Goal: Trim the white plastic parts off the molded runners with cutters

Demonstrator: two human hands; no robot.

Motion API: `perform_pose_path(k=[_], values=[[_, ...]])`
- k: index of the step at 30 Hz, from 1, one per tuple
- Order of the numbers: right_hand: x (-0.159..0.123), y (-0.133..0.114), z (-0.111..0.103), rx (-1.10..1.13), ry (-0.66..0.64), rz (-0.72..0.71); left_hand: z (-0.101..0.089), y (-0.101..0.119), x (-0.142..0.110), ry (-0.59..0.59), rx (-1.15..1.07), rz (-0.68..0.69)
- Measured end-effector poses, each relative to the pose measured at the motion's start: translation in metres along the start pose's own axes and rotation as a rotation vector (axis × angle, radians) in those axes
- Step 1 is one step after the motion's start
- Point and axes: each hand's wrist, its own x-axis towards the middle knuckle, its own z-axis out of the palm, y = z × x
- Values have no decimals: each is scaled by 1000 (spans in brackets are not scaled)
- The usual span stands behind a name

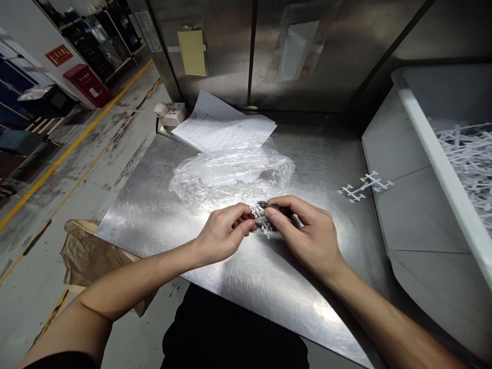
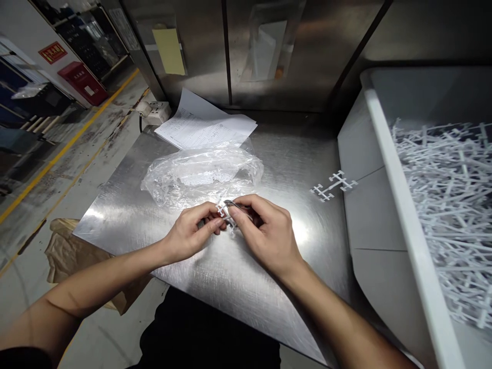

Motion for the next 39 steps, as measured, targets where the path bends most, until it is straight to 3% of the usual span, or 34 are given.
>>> perform_pose_path(k=[4,13,25,39], values=[[-3,-6,-1,-31,-28,-111,0,-1,-1,18,20,69],[-5,-9,-3,-67,-91,-158,-1,1,0,44,112,116],[-6,-11,2,0,-67,107,1,0,0,85,226,255],[-6,-8,13,122,-8,236,7,-2,-1,144,373,304]])
